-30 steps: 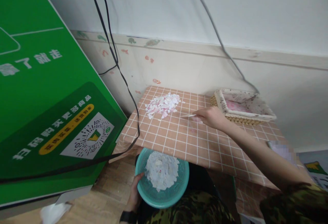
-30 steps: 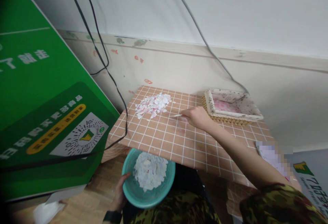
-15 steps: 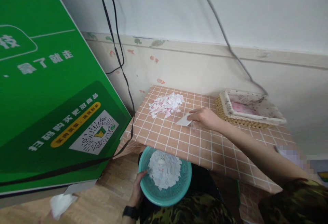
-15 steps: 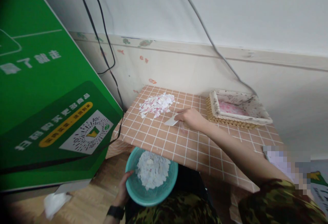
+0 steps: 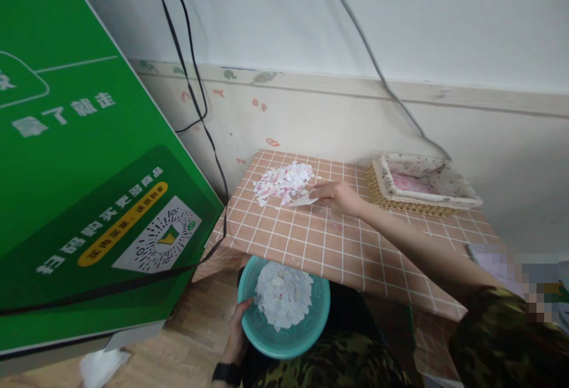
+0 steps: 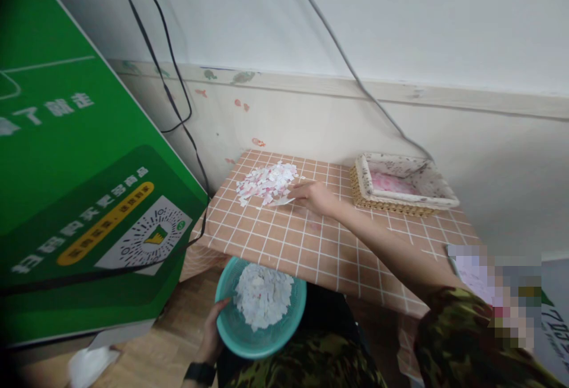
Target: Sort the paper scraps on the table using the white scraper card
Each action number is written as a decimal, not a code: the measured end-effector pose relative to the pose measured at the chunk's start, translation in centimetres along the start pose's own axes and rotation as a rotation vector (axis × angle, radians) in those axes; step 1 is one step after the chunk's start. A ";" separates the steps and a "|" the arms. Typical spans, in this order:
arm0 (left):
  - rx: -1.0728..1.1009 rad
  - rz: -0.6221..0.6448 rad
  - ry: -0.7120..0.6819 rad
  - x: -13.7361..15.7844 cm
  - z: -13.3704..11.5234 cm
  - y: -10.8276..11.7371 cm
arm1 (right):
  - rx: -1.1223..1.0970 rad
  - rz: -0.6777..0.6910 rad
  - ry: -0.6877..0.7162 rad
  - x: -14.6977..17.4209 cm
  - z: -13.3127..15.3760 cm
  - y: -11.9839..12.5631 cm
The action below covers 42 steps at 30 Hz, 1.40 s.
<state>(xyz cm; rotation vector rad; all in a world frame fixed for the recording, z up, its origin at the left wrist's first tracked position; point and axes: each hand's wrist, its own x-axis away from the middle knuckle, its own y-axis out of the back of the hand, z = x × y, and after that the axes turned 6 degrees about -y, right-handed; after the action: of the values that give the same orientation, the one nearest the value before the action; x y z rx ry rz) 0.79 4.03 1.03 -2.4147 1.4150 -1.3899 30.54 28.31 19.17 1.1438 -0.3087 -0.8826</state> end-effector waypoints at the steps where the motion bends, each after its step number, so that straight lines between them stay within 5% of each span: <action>1: 0.003 0.006 -0.006 0.0 0.0 0.0 | 0.002 0.014 0.012 -0.5 0.0 -0.6; 5: -0.007 0.038 -0.004 -0.1 0.0 0.2 | 0.070 0.077 0.069 -0.6 -0.2 -0.8; 13: -0.001 0.027 -0.013 -0.2 0.1 0.2 | 0.198 0.139 -0.001 4.1 -1.4 3.7; 19: 0.027 0.046 0.000 -0.7 0.5 0.7 | 0.162 0.073 -0.086 6.6 1.8 6.4; 24: 0.032 0.046 0.006 -0.7 0.4 0.8 | 0.100 0.197 -0.162 7.2 4.0 5.0; 28: 0.029 0.035 0.032 -0.7 0.4 0.7 | 0.020 0.266 -0.246 5.7 1.7 3.6; 34: 0.001 -0.019 0.071 -0.4 -0.1 0.4 | 0.081 0.152 -0.393 3.7 -2.4 4.8; 42: 0.014 -0.048 0.099 0.0 -0.5 -0.2 | 0.541 -0.074 -0.657 6.4 -1.4 5.9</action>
<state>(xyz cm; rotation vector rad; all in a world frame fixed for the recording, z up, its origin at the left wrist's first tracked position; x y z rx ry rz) 0.58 4.34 1.48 -2.4191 1.3705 -1.5448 38.20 25.27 22.47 1.3329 -1.1002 -1.2750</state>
